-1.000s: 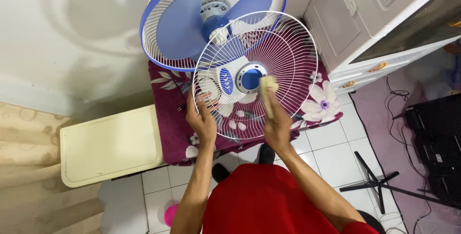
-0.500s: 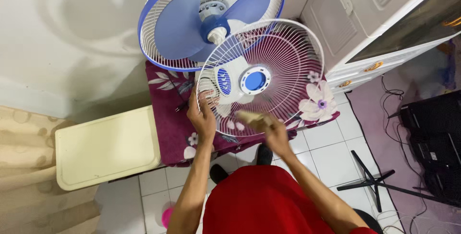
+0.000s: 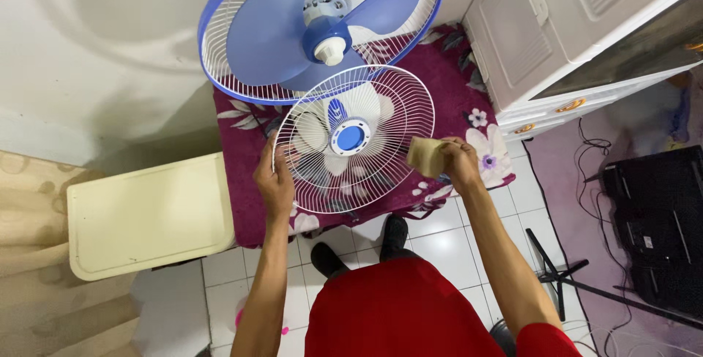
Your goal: The person cleans the front grill of a standing electric fan using a cloth, then reattaches the grill and secures it with a screwdriver. The fan remains on a table covered with a floral cloth throughout the process.
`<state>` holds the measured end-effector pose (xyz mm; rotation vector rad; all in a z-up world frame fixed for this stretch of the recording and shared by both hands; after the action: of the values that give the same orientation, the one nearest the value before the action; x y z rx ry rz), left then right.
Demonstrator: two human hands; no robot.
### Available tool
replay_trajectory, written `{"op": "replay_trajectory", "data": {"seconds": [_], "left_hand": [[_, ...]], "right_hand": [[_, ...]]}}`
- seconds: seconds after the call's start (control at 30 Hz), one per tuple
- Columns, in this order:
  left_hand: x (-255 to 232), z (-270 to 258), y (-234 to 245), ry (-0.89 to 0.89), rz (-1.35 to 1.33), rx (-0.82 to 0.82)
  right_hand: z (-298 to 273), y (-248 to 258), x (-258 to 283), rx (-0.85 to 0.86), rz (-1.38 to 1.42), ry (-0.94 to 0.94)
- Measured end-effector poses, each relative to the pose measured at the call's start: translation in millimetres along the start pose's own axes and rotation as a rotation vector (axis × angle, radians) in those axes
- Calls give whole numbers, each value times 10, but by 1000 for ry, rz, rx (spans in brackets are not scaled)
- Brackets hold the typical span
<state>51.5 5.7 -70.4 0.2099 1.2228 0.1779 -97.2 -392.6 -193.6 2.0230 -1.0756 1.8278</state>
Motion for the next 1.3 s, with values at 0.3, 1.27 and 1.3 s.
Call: {"op": "replay_trajectory", "data": {"seconds": [0.3, 1.27, 1.3], "left_hand": [[170, -110, -6, -35, 70, 48], [-1368, 118, 144, 146, 17, -35], [-1372, 141, 155, 243, -84, -7]], "right_hand": [[370, 175, -742, 118, -592, 179], [-218, -355, 1395, 362, -748, 1419], [-204, -340, 1435, 394, -767, 1409]]}}
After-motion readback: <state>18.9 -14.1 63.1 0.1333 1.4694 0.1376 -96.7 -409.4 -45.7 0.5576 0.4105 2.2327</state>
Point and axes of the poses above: each hand's wrist, its own z-axis towards the middle knuckle, its own y-axis out of the back of the hand, x = y × z, the point moved 2 cm from there along z, towards the middle knuckle, and after that the axes turned 10 degrees about y, right-handed, at the moved point
